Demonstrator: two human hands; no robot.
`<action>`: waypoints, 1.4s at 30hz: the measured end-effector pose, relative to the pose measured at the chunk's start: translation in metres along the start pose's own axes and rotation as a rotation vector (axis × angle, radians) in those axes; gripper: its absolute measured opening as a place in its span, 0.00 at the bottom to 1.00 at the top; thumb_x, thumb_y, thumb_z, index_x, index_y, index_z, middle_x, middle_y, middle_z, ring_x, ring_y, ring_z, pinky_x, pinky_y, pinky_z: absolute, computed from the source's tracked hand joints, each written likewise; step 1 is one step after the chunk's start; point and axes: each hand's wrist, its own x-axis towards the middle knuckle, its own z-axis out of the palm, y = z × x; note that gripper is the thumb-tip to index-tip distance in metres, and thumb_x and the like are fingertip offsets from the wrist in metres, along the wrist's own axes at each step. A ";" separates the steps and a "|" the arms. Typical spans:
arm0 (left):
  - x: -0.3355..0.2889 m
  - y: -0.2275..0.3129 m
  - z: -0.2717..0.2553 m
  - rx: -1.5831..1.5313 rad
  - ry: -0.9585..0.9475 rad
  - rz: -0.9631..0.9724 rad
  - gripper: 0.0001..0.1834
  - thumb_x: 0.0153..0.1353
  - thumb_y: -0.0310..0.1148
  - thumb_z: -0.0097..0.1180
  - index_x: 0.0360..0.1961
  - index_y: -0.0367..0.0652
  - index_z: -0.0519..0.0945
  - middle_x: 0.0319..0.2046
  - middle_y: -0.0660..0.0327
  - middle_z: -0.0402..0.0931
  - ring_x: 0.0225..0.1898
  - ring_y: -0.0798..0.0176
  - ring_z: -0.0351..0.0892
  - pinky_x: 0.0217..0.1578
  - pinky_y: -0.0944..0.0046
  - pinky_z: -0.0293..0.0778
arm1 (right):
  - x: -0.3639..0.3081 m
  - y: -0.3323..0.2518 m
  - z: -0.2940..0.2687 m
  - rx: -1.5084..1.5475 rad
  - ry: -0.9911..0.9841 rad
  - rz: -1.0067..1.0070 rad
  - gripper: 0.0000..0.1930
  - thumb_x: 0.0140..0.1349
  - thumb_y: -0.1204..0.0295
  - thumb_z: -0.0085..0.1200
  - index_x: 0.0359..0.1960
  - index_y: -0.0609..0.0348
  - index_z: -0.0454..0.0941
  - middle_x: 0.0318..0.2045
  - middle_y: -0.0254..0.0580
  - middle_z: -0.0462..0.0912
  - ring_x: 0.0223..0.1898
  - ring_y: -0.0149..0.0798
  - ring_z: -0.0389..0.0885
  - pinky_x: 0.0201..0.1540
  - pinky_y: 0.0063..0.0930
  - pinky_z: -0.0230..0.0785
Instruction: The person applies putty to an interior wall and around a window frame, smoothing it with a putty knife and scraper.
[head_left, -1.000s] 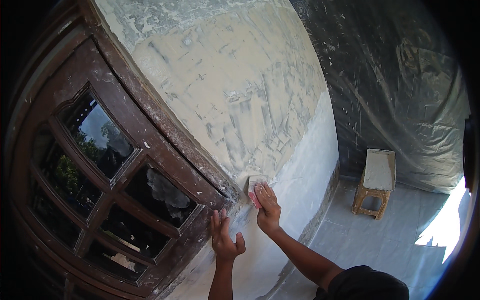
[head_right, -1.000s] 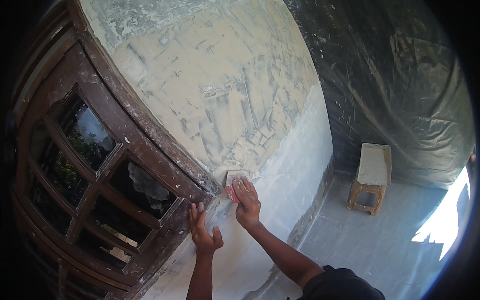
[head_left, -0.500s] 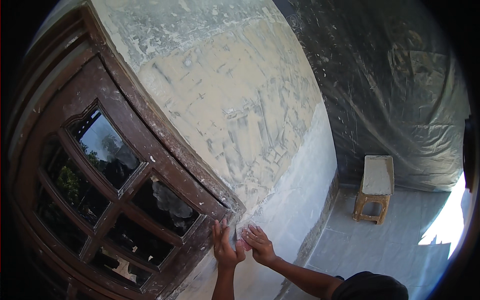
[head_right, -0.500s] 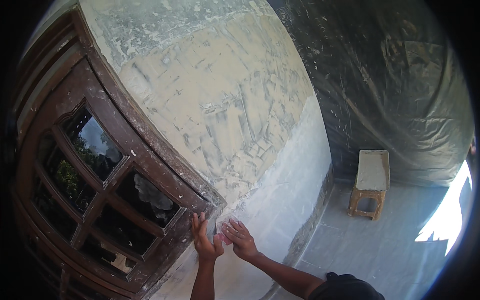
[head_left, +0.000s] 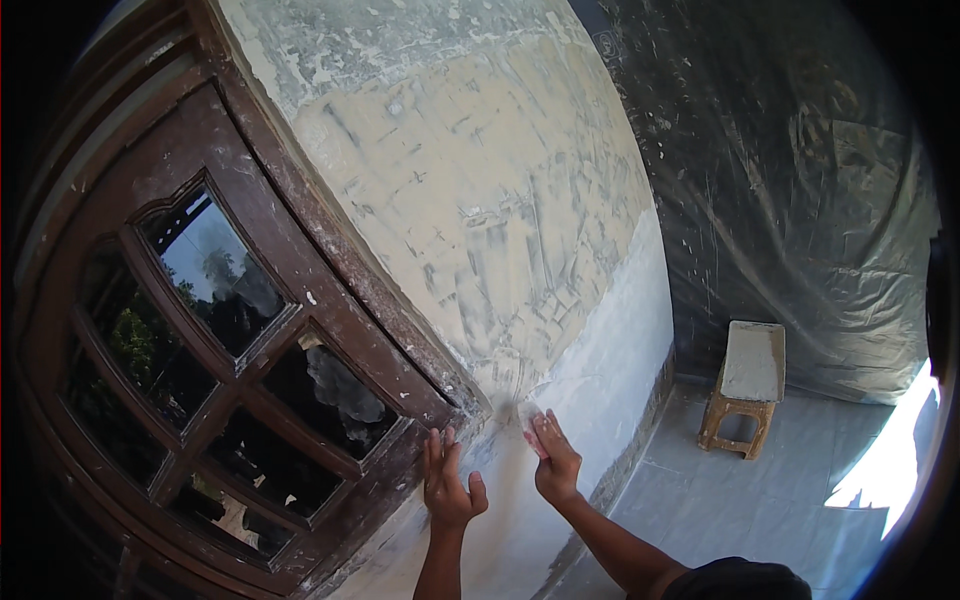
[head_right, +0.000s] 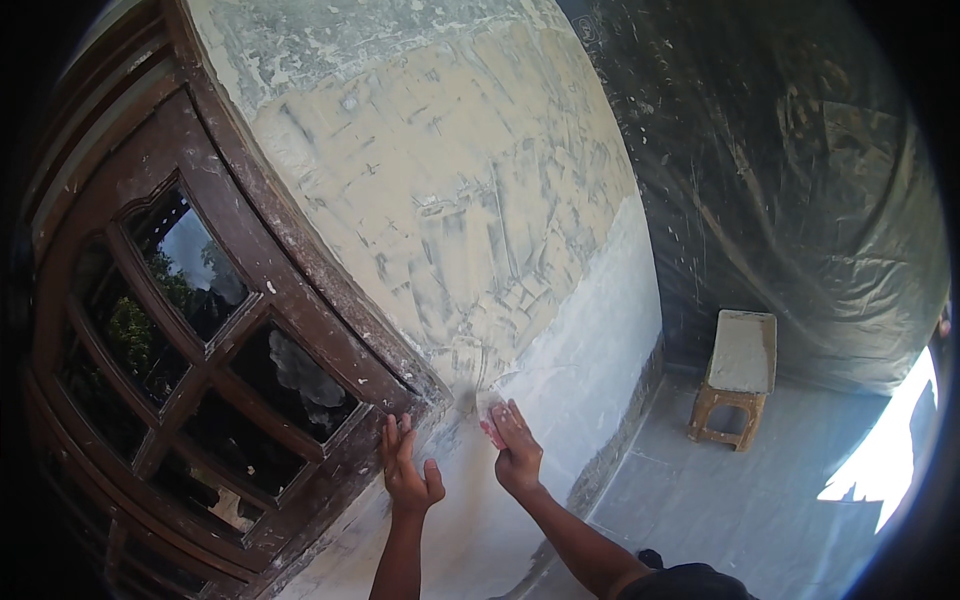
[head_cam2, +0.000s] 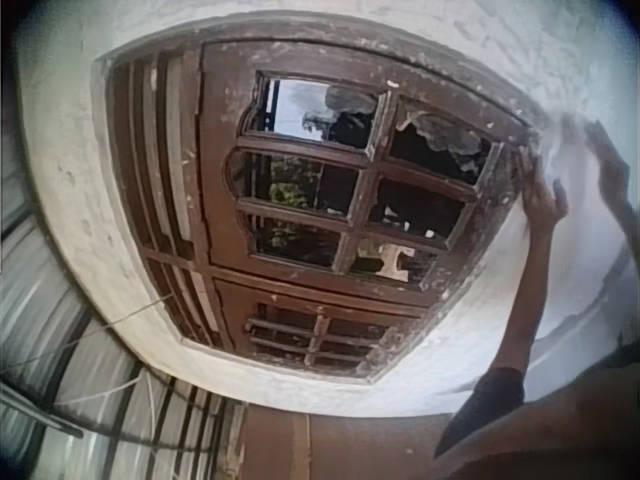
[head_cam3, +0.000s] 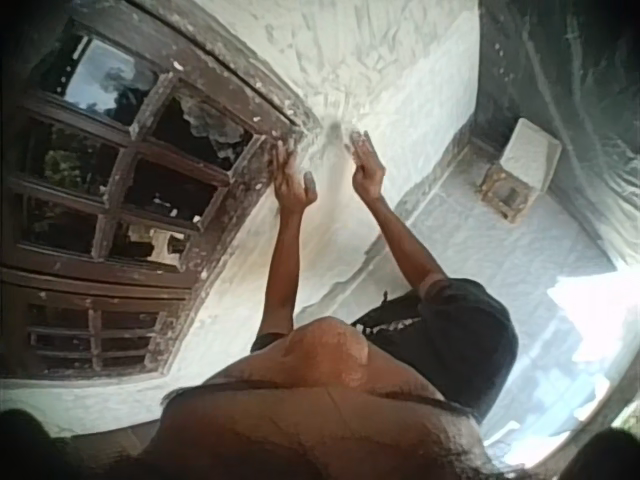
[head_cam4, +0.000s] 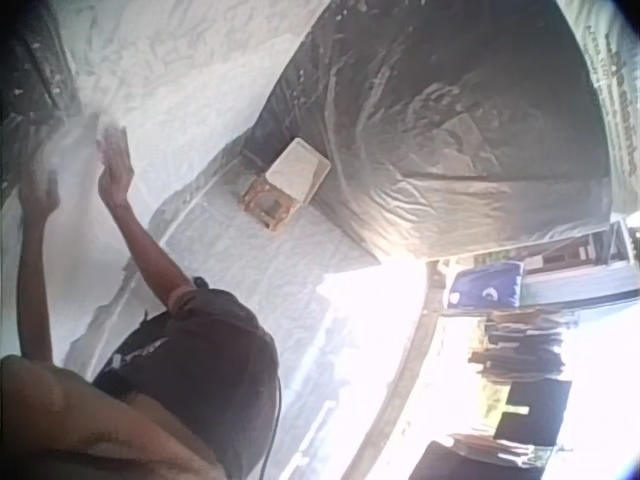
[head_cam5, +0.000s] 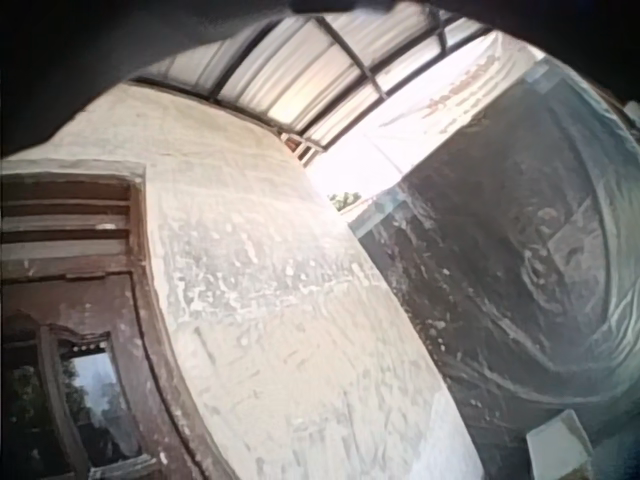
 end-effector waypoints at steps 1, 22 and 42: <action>0.000 0.003 0.002 -0.022 -0.007 0.003 0.25 0.65 0.35 0.44 0.58 0.29 0.64 0.60 0.33 0.68 0.66 0.25 0.60 0.65 0.31 0.53 | 0.031 0.004 0.000 -0.030 0.110 0.039 0.27 0.57 0.93 0.46 0.59 0.63 0.75 0.59 0.53 0.77 0.66 0.57 0.68 0.65 0.41 0.65; 0.000 0.000 0.001 0.003 0.025 -0.021 0.20 0.67 0.33 0.40 0.57 0.30 0.64 0.59 0.33 0.69 0.65 0.25 0.61 0.65 0.29 0.53 | 0.016 -0.047 0.035 0.152 -0.001 0.069 0.28 0.51 0.90 0.49 0.54 0.56 0.80 0.55 0.44 0.82 0.65 0.51 0.72 0.67 0.45 0.59; -0.020 -0.008 0.015 -0.199 0.215 -0.123 0.35 0.65 0.44 0.42 0.61 0.20 0.59 0.66 0.30 0.58 0.71 0.24 0.46 0.69 0.33 0.43 | 0.045 -0.046 0.049 0.141 -0.134 -0.144 0.30 0.49 0.92 0.49 0.57 0.61 0.78 0.56 0.53 0.79 0.65 0.57 0.71 0.68 0.51 0.57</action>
